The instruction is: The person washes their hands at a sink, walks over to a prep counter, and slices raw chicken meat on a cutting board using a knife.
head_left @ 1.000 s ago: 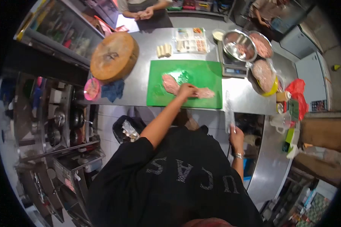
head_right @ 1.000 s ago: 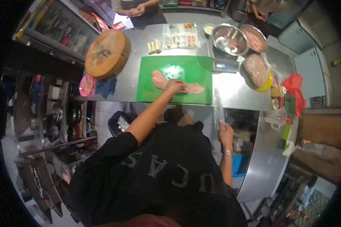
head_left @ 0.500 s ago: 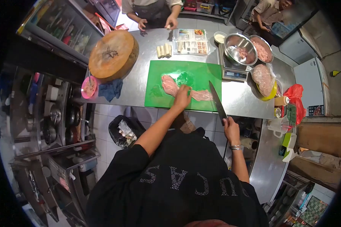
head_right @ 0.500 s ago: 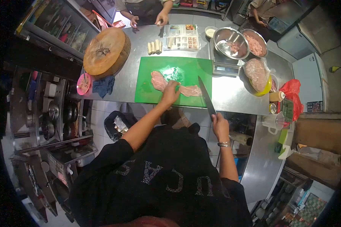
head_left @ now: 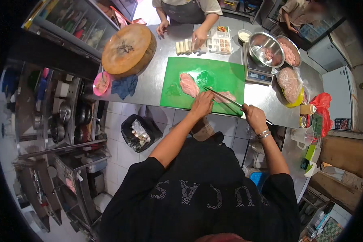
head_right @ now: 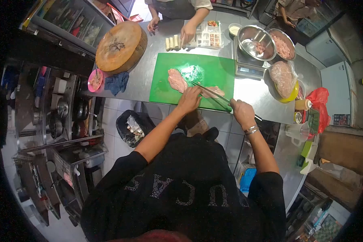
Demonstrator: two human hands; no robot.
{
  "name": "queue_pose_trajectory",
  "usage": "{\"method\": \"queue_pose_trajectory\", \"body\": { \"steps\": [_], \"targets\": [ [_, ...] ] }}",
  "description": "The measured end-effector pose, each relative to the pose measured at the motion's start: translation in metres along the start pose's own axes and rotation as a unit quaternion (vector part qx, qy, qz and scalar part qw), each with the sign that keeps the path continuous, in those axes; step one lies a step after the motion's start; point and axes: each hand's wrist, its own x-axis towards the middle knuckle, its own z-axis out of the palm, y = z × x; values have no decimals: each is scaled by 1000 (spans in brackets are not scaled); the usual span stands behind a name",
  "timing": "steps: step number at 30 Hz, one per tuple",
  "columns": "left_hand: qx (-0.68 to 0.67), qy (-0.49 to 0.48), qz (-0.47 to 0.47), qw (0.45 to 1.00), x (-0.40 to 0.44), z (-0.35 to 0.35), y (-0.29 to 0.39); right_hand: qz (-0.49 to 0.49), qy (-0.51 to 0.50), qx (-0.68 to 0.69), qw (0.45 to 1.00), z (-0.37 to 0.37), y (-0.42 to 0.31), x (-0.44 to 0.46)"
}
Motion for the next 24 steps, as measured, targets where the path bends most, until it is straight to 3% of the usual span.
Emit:
{"method": "queue_pose_trajectory", "body": {
  "steps": [15, 24],
  "targets": [
    [47, -5, -56, 997, 2, 16, 6, -50, -24, 40, 998, 31, 2, 34],
    [60, -7, -74, 995, 6, 17, 9, -53, -50, 42, 996, 16, 64, -33]
  ]
}}
